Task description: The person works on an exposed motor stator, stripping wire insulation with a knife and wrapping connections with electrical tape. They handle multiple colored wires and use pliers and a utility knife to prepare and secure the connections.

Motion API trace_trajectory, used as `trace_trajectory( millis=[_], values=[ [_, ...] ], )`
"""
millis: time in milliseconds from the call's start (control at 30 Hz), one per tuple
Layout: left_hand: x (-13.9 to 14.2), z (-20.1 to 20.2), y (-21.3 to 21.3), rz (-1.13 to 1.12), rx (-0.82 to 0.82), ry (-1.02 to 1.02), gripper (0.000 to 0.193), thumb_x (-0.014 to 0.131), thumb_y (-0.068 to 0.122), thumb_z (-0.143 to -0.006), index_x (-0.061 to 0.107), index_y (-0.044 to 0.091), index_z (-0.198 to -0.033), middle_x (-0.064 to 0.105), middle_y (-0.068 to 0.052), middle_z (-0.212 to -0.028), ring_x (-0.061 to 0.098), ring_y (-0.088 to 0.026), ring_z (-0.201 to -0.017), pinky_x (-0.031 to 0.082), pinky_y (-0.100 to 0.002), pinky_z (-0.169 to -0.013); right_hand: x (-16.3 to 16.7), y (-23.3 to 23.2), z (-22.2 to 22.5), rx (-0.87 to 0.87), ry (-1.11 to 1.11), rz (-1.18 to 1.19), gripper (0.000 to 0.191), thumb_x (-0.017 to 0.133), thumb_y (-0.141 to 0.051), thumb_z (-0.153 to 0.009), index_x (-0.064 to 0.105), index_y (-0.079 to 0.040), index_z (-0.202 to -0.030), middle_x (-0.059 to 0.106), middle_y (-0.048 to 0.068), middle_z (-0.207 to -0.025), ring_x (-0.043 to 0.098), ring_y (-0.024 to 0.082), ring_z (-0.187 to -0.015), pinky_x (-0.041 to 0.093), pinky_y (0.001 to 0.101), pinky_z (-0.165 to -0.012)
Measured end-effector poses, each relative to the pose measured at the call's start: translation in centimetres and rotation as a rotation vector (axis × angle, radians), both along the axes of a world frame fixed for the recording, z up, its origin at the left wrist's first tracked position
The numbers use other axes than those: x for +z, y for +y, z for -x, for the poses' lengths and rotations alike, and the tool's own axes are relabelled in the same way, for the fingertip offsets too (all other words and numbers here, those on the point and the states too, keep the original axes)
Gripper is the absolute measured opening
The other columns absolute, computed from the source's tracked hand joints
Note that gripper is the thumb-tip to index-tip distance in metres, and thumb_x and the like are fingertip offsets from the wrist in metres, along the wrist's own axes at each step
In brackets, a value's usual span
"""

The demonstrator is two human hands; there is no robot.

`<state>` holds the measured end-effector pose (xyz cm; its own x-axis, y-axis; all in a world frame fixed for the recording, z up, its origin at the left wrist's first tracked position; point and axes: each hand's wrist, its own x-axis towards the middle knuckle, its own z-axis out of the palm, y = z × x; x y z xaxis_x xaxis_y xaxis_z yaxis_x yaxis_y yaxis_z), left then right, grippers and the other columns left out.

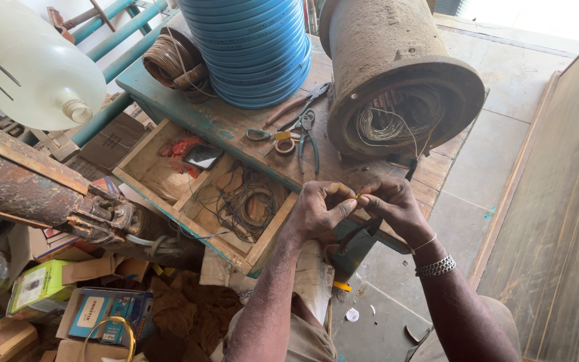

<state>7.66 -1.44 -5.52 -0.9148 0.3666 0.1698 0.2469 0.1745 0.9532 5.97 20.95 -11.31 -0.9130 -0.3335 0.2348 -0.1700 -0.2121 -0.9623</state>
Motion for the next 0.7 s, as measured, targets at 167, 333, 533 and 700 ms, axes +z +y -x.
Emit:
trace_trajectory(
  millis=[167, 333, 533, 700],
  values=[
    [-0.14, 0.16, 0.09, 0.010, 0.013, 0.073, 0.018, 0.071, 0.014, -0.087, 0.077, 0.000, -0.097, 0.077, -0.009, -0.084, 0.074, -0.015, -0.080, 0.061, -0.032, -0.077, 0.15, -0.08, 0.02, -0.005, -0.002, -0.018, 0.017, 0.079, -0.018, -0.092, 0.076, -0.003, -0.099, 0.075, 0.000, -0.085, 0.058, 0.002, -0.067, 0.046, 0.0188, -0.057],
    [-0.52, 0.30, 0.18, -0.013, 0.001, 0.062, 0.017, 0.070, 0.012, -0.088, 0.076, -0.001, -0.097, 0.077, -0.008, -0.083, 0.074, -0.013, -0.079, 0.061, -0.030, -0.075, 0.21, -0.02, 0.10, -0.019, -0.010, -0.036, 0.018, 0.079, -0.019, -0.091, 0.076, -0.003, -0.100, 0.074, 0.000, -0.084, 0.059, 0.002, -0.068, 0.047, 0.0193, -0.057],
    [-0.86, 0.52, 0.32, -0.070, -0.033, -0.006, 0.017, 0.072, 0.010, -0.091, 0.076, -0.002, -0.103, 0.079, -0.009, -0.087, 0.076, -0.013, -0.083, 0.062, -0.028, -0.077, 0.15, 0.11, 0.17, -0.012, 0.006, -0.011, 0.019, 0.079, -0.020, -0.092, 0.076, -0.003, -0.099, 0.074, 0.000, -0.083, 0.058, 0.003, -0.068, 0.046, 0.0195, -0.057],
    [-0.74, 0.42, 0.35, -0.056, -0.020, -0.074, 0.017, 0.071, 0.011, -0.091, 0.075, -0.001, -0.103, 0.078, -0.010, -0.088, 0.076, -0.014, -0.084, 0.064, -0.030, -0.078, 0.27, 0.06, 0.20, -0.003, 0.012, -0.008, 0.019, 0.078, -0.021, -0.093, 0.076, -0.003, -0.099, 0.075, 0.002, -0.081, 0.058, 0.003, -0.065, 0.046, 0.0196, -0.055]
  ],
)
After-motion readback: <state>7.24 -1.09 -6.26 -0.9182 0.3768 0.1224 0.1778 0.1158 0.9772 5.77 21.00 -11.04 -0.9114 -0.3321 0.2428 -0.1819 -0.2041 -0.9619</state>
